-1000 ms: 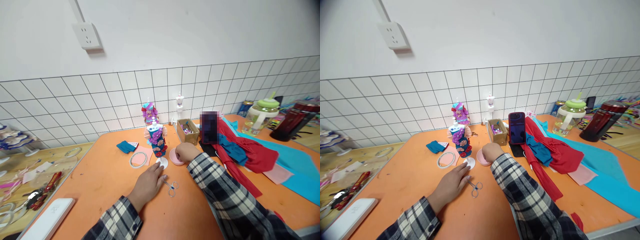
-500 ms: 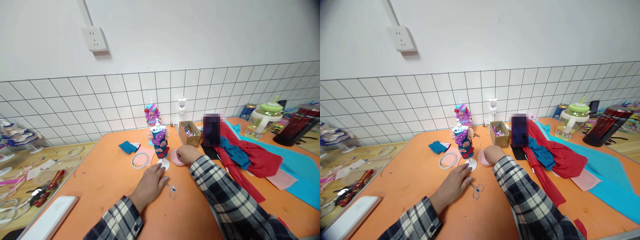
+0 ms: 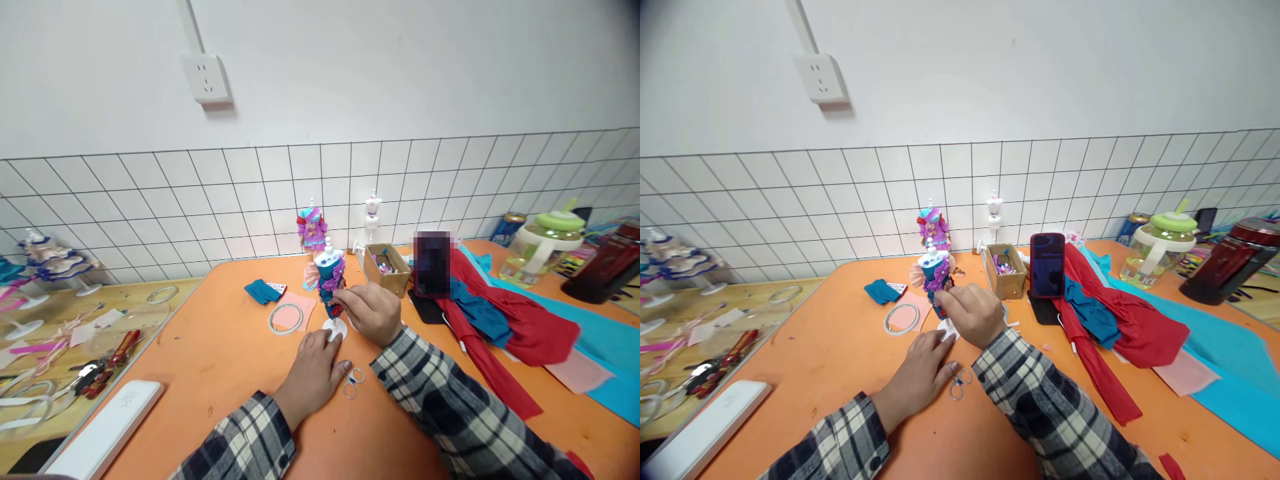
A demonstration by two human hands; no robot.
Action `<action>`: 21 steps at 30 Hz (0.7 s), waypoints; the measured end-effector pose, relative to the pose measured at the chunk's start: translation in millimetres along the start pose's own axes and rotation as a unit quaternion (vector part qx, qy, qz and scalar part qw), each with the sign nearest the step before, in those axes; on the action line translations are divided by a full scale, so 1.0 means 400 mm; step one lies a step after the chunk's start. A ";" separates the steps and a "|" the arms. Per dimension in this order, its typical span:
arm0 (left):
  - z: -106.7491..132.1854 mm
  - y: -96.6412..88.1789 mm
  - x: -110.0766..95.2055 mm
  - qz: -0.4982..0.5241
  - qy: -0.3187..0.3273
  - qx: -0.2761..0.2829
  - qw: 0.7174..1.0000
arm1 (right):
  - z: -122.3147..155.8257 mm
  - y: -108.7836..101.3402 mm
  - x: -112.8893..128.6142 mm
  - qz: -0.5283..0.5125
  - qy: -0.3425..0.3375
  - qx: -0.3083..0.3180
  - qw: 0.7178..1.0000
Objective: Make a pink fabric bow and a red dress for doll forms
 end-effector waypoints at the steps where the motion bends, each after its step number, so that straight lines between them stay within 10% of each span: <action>1: 0.001 0.003 0.000 0.001 0.007 0.003 1.000 | 0.002 0.005 0.002 0.018 0.000 0.005 1.000; 21: -0.001 0.022 -0.027 -0.063 -0.024 0.028 0.997 | -0.024 0.007 0.004 0.080 0.013 0.064 0.995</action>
Point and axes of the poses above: each hand's wrist, its own z-axis away from the middle knuckle, its own y-axis out of the palm, x = y × z, the point moved 7 cm from there along -z, towards the middle knuckle, and after that the axes turned 10 degrees about z, right-handed, at the moved point
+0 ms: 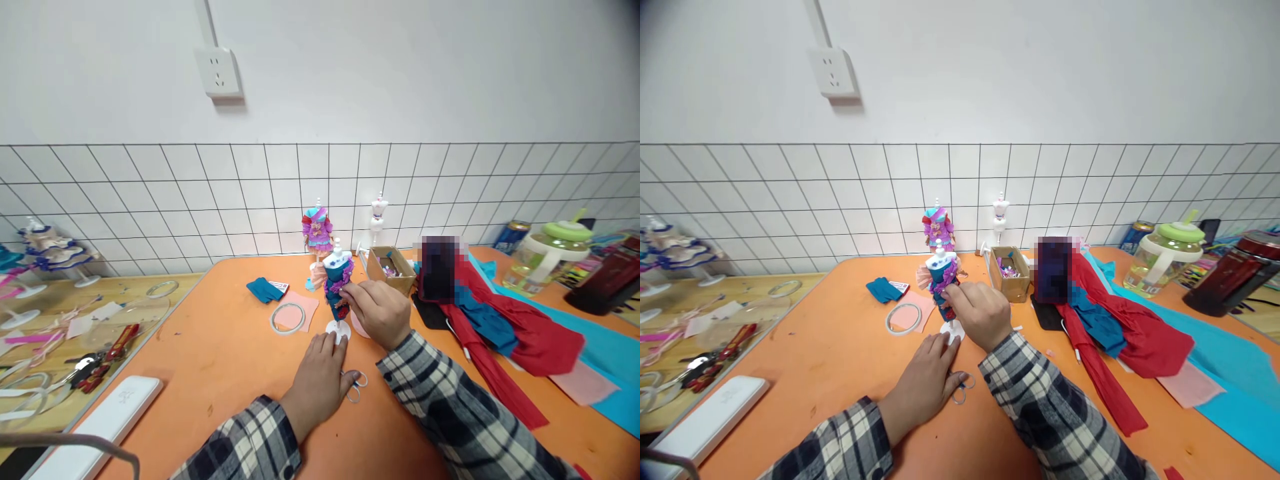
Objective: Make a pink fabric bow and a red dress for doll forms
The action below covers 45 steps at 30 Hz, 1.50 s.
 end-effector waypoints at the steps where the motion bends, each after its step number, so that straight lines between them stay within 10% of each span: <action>1: 0.000 0.001 -0.001 -0.005 -0.001 0.004 1.000 | -0.002 0.003 0.001 0.007 0.001 0.004 1.000; 45: -0.007 0.026 0.011 -0.019 -0.041 0.044 0.998 | -0.024 0.032 0.000 -0.043 0.075 0.033 0.996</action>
Point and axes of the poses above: each hand's wrist, its own z-axis away from the middle knuckle, its own y-axis out of the palm, x = y × z, the point moved 7 cm from there along -z, towards the middle knuckle, and after that the axes turned 10 degrees about z, right-handed, at the moved point
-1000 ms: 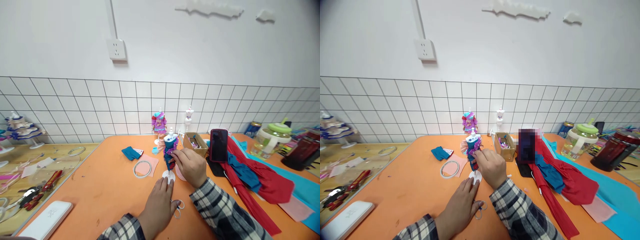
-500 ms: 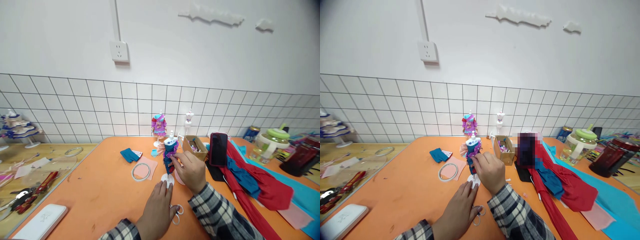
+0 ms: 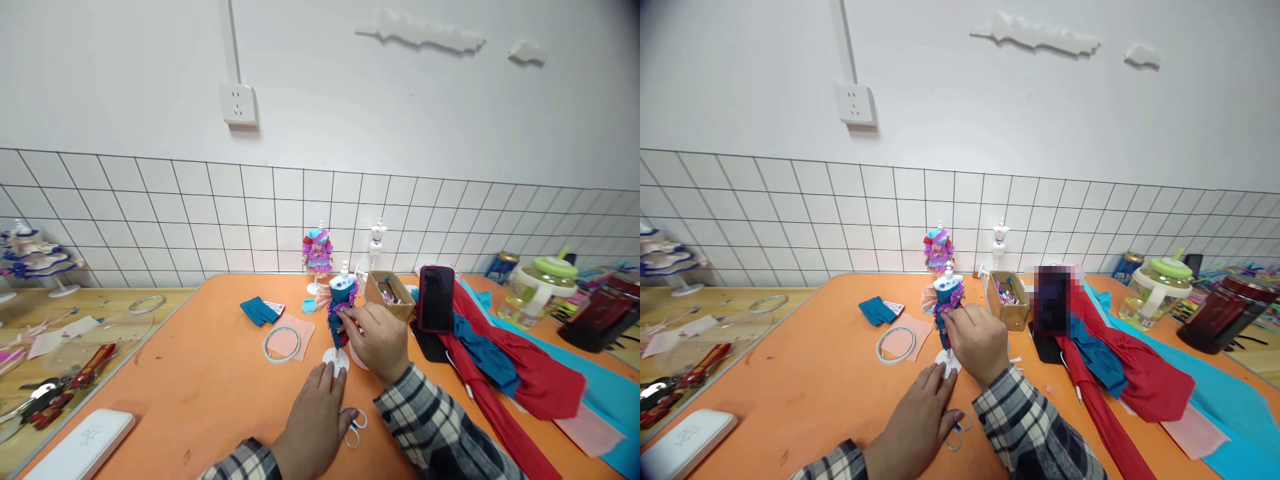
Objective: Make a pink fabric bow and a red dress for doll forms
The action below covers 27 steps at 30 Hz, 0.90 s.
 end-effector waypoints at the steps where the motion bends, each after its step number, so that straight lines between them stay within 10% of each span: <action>1: 0.000 -0.001 -0.001 0.001 0.001 0.002 1.000 | 0.001 -0.001 -0.001 -0.005 0.001 0.000 1.000; 27: 0.007 -0.027 0.021 0.033 0.021 -0.055 0.998 | 0.018 -0.066 -0.029 -0.222 -0.005 -0.039 0.974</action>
Point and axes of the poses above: each hand's wrist, its own z-axis away from the middle knuckle, its own y-axis out of the palm, x = y × z, the point moved 7 cm from there along -z, towards the middle knuckle, and after that the axes turned 10 degrees about z, right-handed, at the moved point
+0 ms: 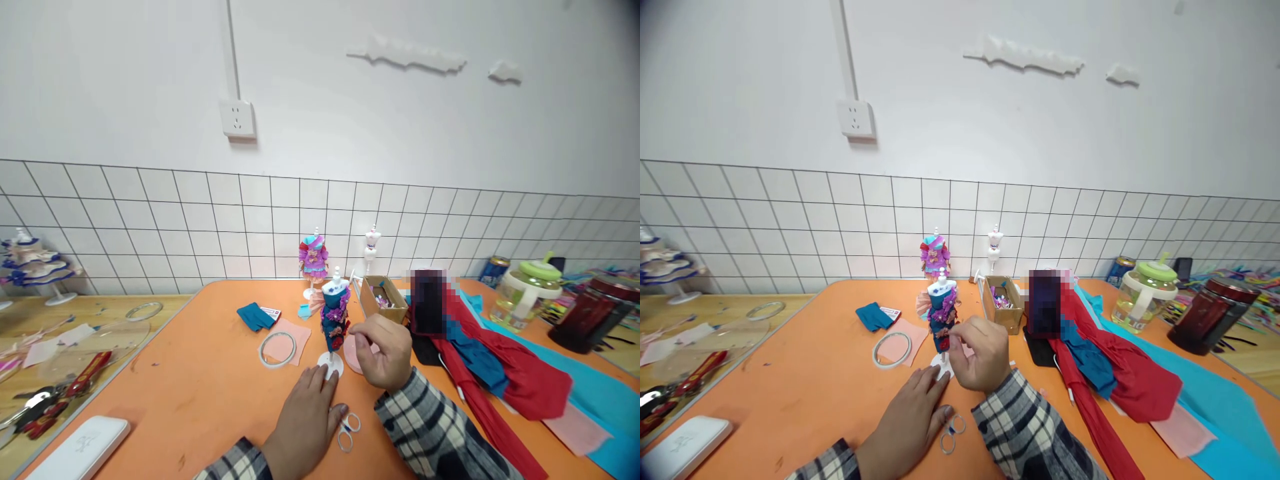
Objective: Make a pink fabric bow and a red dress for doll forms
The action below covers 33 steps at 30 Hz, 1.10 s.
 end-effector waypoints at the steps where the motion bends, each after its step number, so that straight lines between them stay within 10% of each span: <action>1: -0.002 -0.004 0.006 -0.005 0.002 -0.004 1.000 | 0.014 -0.009 -0.001 -0.001 -0.017 -0.005 1.000; 6: -0.019 -0.016 0.046 -0.046 0.016 -0.045 0.998 | 0.143 -0.019 -0.053 0.087 -0.086 0.021 0.992; 10: -0.028 0.006 0.076 -0.073 0.041 -0.101 0.991 | 0.213 -0.069 -0.130 0.176 0.045 -0.075 0.981; 17: -0.065 -0.001 0.083 -0.044 0.045 -0.111 0.992 | 0.229 0.057 -0.087 0.121 0.035 0.258 0.958; 24: -0.117 -0.060 0.159 0.103 -0.121 -0.159 0.974 | 0.232 0.056 -0.118 0.035 0.081 0.267 0.960; 33: -0.163 -0.044 0.210 0.159 -0.160 -0.163 0.961 | 0.277 0.120 -0.136 0.111 0.075 0.398 0.908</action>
Point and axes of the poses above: each hand's wrist, its own z-axis away from the middle knuckle, its own y-axis out of the palm, x = y × z, the point moved 7 cm from there along -z, towards the middle knuckle, and after that the axes turned 10 degrees about z, right-handed, at the moved point
